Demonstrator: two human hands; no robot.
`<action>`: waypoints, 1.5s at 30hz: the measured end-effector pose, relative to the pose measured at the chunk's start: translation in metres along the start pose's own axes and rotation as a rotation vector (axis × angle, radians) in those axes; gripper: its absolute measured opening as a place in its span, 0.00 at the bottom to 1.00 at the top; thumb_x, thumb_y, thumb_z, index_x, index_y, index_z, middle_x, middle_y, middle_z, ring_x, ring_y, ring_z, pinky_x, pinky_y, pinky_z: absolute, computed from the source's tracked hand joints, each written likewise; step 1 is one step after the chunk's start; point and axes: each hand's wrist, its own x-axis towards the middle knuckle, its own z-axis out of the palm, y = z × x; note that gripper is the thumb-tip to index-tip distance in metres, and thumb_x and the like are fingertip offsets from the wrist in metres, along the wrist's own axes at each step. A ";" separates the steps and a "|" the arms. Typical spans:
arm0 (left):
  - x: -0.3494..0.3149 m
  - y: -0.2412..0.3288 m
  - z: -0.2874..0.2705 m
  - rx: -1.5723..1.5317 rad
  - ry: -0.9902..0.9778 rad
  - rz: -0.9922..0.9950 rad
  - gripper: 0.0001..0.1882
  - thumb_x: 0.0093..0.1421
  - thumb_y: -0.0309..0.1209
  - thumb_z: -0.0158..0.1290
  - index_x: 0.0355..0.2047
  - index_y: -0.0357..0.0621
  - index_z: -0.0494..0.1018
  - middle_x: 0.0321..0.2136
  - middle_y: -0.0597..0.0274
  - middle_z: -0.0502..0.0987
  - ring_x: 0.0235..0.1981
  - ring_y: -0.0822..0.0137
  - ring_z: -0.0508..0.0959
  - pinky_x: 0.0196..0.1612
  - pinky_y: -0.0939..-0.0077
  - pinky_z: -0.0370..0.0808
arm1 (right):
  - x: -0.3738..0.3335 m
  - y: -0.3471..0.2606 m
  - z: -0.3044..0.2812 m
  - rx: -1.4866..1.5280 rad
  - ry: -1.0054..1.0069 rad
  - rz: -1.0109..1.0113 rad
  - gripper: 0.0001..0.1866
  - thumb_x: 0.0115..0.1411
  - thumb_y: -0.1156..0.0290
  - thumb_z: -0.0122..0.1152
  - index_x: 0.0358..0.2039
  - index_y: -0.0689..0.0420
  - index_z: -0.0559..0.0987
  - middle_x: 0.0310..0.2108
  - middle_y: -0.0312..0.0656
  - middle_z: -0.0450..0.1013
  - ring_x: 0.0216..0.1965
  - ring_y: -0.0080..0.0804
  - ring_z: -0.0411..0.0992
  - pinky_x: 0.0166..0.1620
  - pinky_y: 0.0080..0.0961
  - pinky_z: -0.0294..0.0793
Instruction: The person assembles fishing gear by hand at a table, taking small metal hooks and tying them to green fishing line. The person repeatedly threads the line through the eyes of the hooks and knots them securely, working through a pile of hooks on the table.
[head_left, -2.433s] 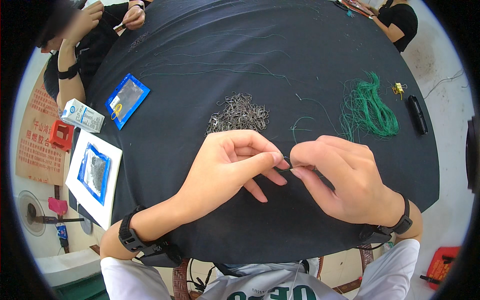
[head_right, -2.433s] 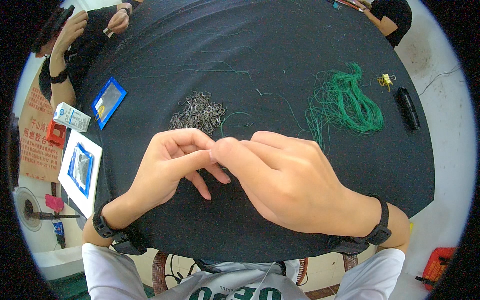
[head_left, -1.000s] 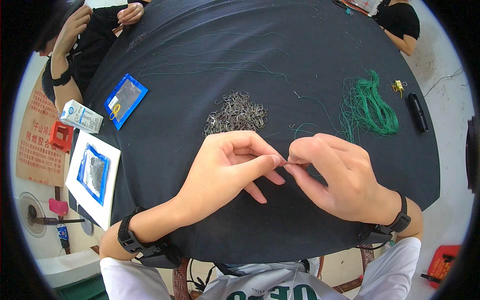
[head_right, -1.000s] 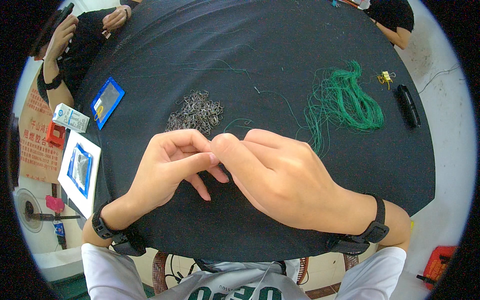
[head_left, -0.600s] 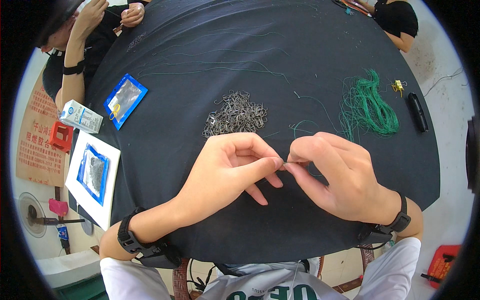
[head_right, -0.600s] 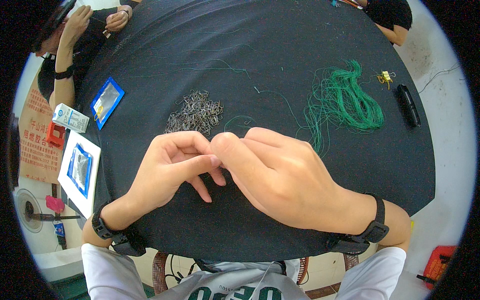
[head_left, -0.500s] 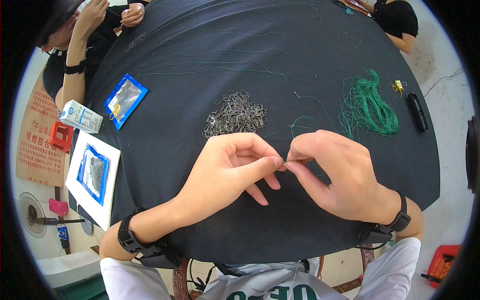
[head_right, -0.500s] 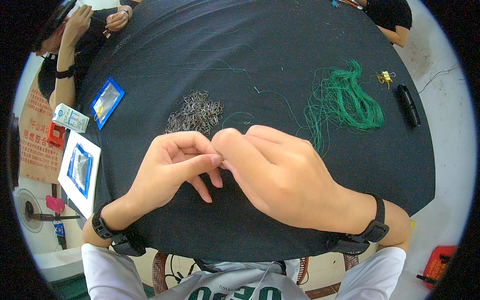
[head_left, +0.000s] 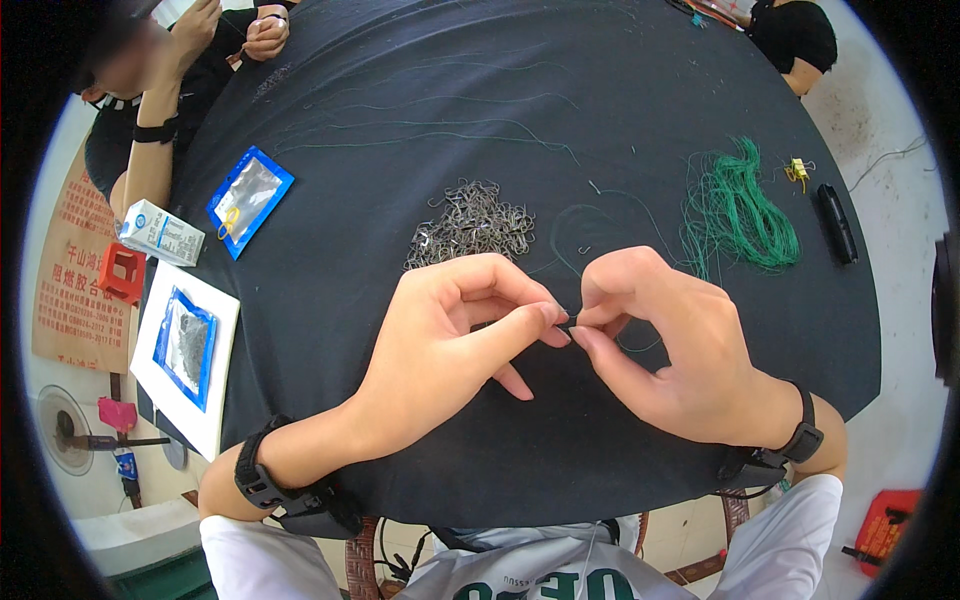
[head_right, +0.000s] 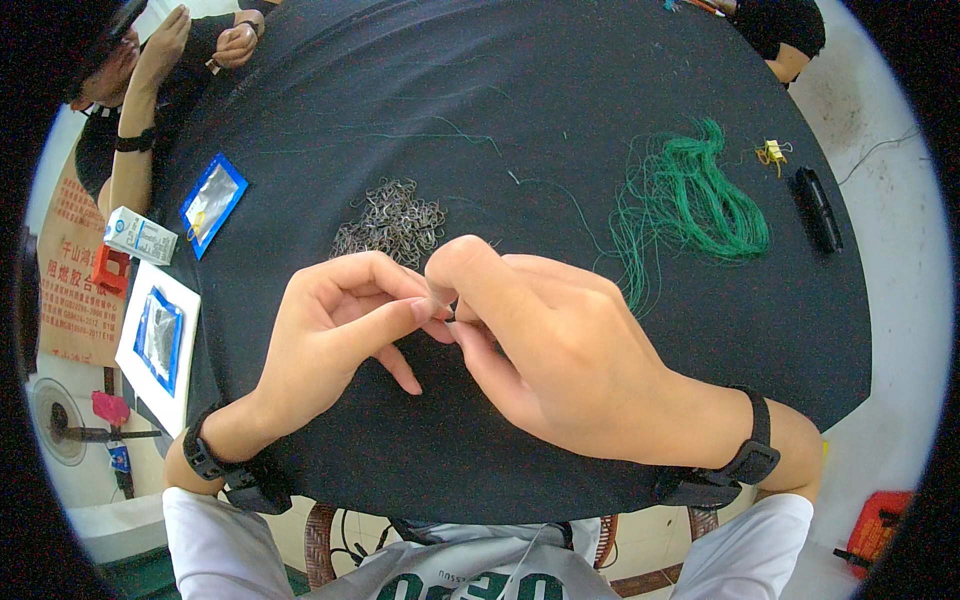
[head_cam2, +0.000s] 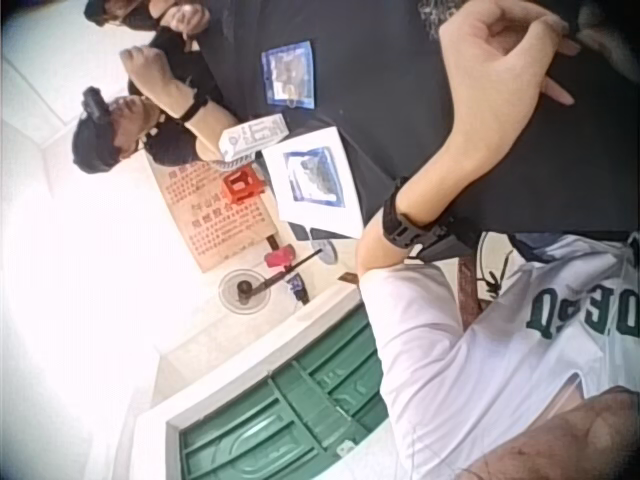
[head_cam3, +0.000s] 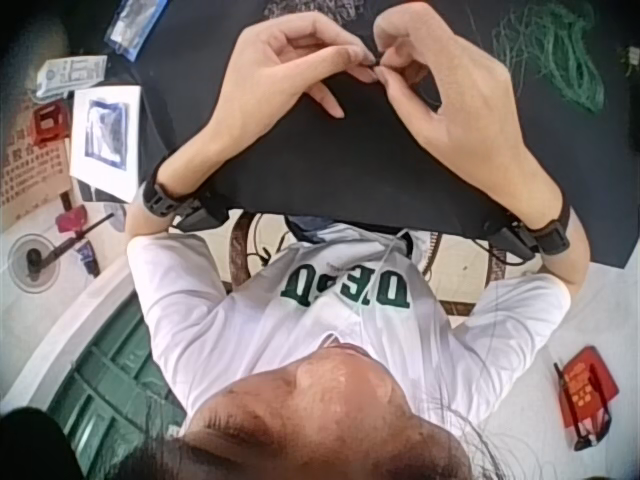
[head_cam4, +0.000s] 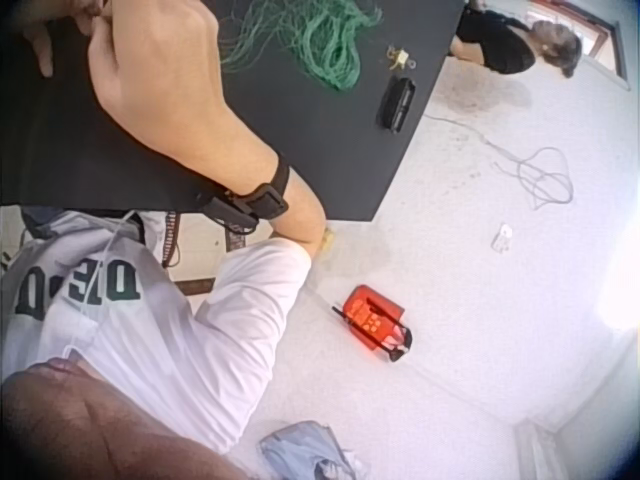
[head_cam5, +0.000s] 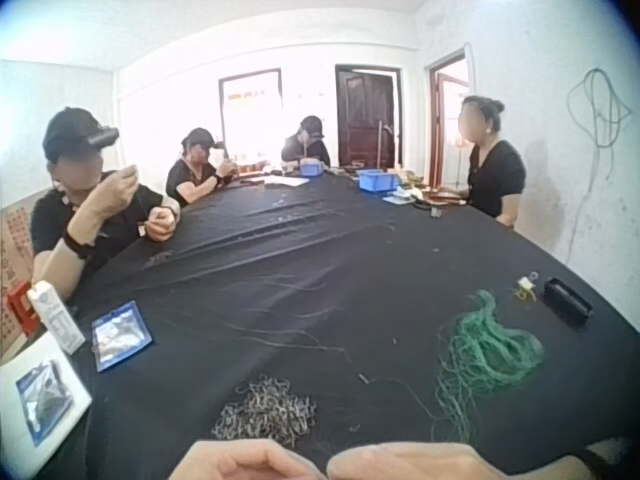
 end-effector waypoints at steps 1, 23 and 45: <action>0.000 0.000 0.000 0.003 -0.001 -0.001 0.07 0.61 0.24 0.50 0.35 0.31 0.72 0.35 0.51 0.77 0.37 0.63 0.80 0.24 0.76 0.82 | 0.000 0.000 0.000 -0.013 0.005 -0.006 0.17 0.46 0.89 0.60 0.37 0.63 0.70 0.32 0.42 0.71 0.29 0.29 0.77 0.33 0.20 0.74; -0.003 -0.001 0.001 0.057 0.021 0.041 0.07 0.61 0.24 0.51 0.36 0.32 0.73 0.35 0.54 0.77 0.36 0.65 0.80 0.25 0.78 0.81 | 0.000 0.000 0.004 -0.004 0.017 0.016 0.18 0.44 0.89 0.61 0.37 0.63 0.70 0.31 0.42 0.70 0.28 0.28 0.77 0.31 0.19 0.73; -0.001 -0.001 0.001 0.008 -0.044 -0.008 0.06 0.60 0.23 0.51 0.36 0.30 0.72 0.34 0.52 0.77 0.35 0.66 0.80 0.24 0.77 0.81 | 0.000 0.000 -0.001 -0.124 0.081 -0.050 0.17 0.45 0.88 0.63 0.36 0.63 0.72 0.31 0.41 0.72 0.28 0.28 0.76 0.31 0.19 0.73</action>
